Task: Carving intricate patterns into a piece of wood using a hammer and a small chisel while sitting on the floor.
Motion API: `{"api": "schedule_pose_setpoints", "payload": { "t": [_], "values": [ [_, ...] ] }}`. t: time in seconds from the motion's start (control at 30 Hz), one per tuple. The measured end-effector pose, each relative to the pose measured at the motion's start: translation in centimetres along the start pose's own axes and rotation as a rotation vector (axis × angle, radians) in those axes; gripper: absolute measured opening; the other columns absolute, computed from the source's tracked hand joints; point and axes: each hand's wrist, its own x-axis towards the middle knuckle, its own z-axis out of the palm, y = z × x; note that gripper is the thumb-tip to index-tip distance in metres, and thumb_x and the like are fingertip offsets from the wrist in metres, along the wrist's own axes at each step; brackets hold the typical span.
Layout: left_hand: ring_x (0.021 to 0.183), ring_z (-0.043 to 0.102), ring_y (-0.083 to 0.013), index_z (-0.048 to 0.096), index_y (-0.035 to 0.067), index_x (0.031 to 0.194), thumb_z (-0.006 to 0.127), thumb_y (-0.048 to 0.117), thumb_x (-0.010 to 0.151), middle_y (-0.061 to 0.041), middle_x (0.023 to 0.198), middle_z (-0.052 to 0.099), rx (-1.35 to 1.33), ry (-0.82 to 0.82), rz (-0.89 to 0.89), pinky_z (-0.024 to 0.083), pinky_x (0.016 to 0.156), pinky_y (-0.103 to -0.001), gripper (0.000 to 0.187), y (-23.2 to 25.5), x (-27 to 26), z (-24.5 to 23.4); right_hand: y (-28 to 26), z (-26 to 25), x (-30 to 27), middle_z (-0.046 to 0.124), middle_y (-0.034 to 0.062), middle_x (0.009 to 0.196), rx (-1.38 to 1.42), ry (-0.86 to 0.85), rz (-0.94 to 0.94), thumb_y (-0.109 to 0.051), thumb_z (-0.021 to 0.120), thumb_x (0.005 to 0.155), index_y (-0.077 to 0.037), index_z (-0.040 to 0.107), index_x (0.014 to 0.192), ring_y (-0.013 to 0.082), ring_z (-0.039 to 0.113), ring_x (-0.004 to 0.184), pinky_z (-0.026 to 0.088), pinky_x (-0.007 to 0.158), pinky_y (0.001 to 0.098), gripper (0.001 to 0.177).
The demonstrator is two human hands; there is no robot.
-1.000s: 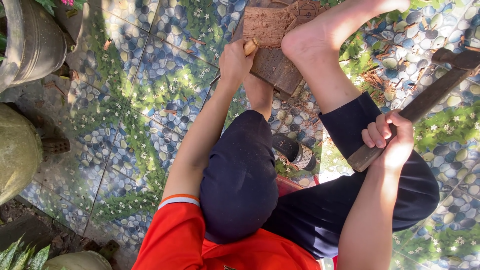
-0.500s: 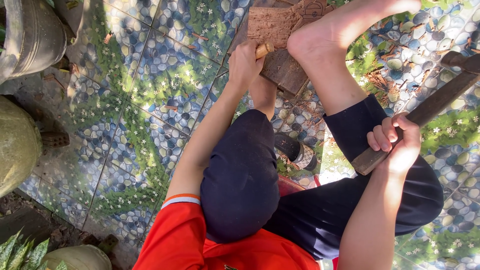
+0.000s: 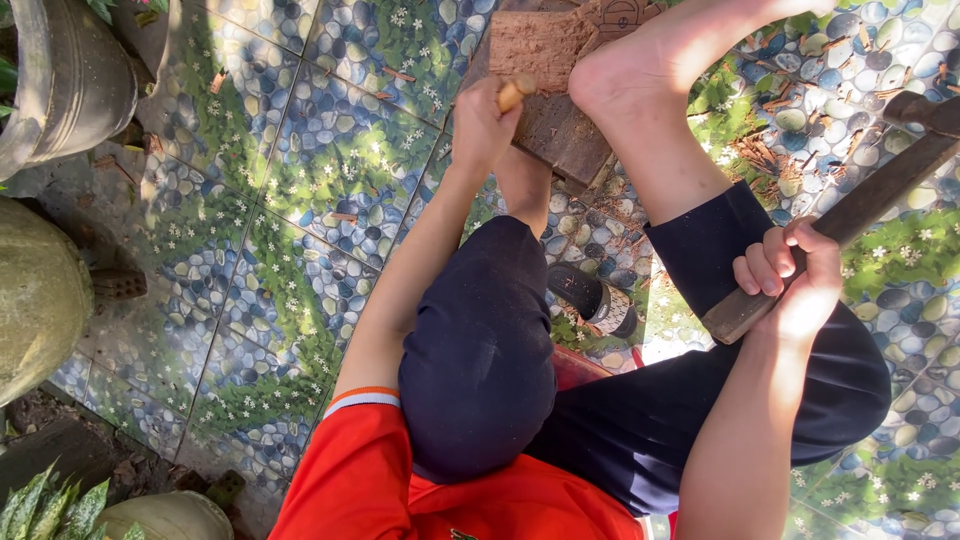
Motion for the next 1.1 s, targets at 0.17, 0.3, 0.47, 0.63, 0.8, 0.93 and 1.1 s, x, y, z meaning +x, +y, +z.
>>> {"api": "schedule_pose_setpoints", "payload": {
  "t": [0.17, 0.3, 0.47, 0.63, 0.8, 0.93, 1.1],
  "values": [
    [0.051, 0.046, -0.0121, 0.059, 0.011, 0.072, 0.071, 0.009, 0.094, -0.002, 0.06, 0.057, -0.032, -0.054, -0.163, 0.039, 0.049, -0.03, 0.025, -2.3, -0.5, -5.4, -0.1, 0.9, 0.1, 0.026, -0.0089, 0.058, -0.035, 0.019, -0.015, -0.024, 0.054, 0.091, -0.023, 0.046, 0.076, 0.0038, 0.021, 0.042, 0.019, 0.044, 0.021, 0.018],
    [0.057, 0.054, -0.0204, 0.064, 0.01, 0.082, 0.074, 0.018, 0.097, -0.006, 0.066, 0.063, 0.161, -0.092, -0.38, 0.042, 0.049, -0.037, 0.02, -5.8, -1.5, -9.3, 0.1, 0.8, -0.3, 0.027, -0.0083, 0.059, -0.031, 0.04, -0.018, -0.024, 0.056, 0.091, -0.021, 0.046, 0.077, 0.0037, 0.021, 0.042, 0.02, 0.044, 0.0213, 0.017],
    [0.078, 0.067, -0.028, 0.052, 0.012, 0.124, 0.07, 0.003, 0.09, -0.012, 0.107, 0.062, 0.375, -0.145, -0.378, 0.056, 0.052, -0.042, 0.039, -4.0, -0.6, -9.8, 0.4, -0.2, 0.3, 0.028, -0.0088, 0.059, -0.005, 0.002, -0.019, -0.024, 0.055, 0.092, -0.022, 0.047, 0.076, 0.004, 0.022, 0.042, 0.021, 0.044, 0.0212, 0.018],
    [0.064, 0.057, -0.0128, 0.067, 0.012, 0.078, 0.075, 0.013, 0.091, -0.001, 0.072, 0.066, 0.106, -0.104, -0.083, 0.052, 0.058, -0.027, 0.016, 0.9, 1.6, -6.1, 0.5, -1.7, 0.7, 0.027, -0.0086, 0.059, 0.006, -0.062, -0.008, -0.023, 0.053, 0.094, -0.022, 0.047, 0.076, 0.004, 0.024, 0.042, 0.023, 0.043, 0.0213, 0.019],
    [0.053, 0.064, -0.0269, 0.061, 0.012, 0.081, 0.083, 0.055, 0.088, -0.002, 0.079, 0.06, 0.521, -0.211, 0.112, 0.05, 0.041, -0.042, 0.049, 1.8, 2.4, 0.5, 0.3, -1.2, 0.3, 0.029, -0.0093, 0.059, 0.04, -0.076, 0.004, -0.021, 0.052, 0.095, -0.02, 0.048, 0.076, 0.0031, 0.027, 0.042, 0.025, 0.043, 0.02, 0.02],
    [0.057, 0.068, -0.0348, 0.06, 0.011, 0.082, 0.087, 0.049, 0.084, -0.006, 0.083, 0.063, 0.55, -0.172, 0.059, 0.052, 0.044, -0.048, 0.047, 1.1, 2.4, 3.1, 0.1, -1.1, 0.1, 0.029, -0.01, 0.059, 0.053, -0.092, 0.019, -0.022, 0.052, 0.098, -0.022, 0.048, 0.078, 0.0026, 0.028, 0.043, 0.027, 0.044, 0.0189, 0.021],
    [0.064, 0.07, -0.0354, 0.064, 0.009, 0.089, 0.081, 0.032, 0.081, -0.007, 0.086, 0.069, 0.531, -0.192, 0.007, 0.055, 0.047, -0.049, 0.03, 0.8, 2.4, 3.1, 0.0, -1.0, 0.4, 0.029, -0.0103, 0.058, 0.022, -0.072, 0.024, -0.023, 0.054, 0.096, -0.022, 0.048, 0.077, 0.0025, 0.027, 0.042, 0.025, 0.043, 0.019, 0.02]
  ]
}}
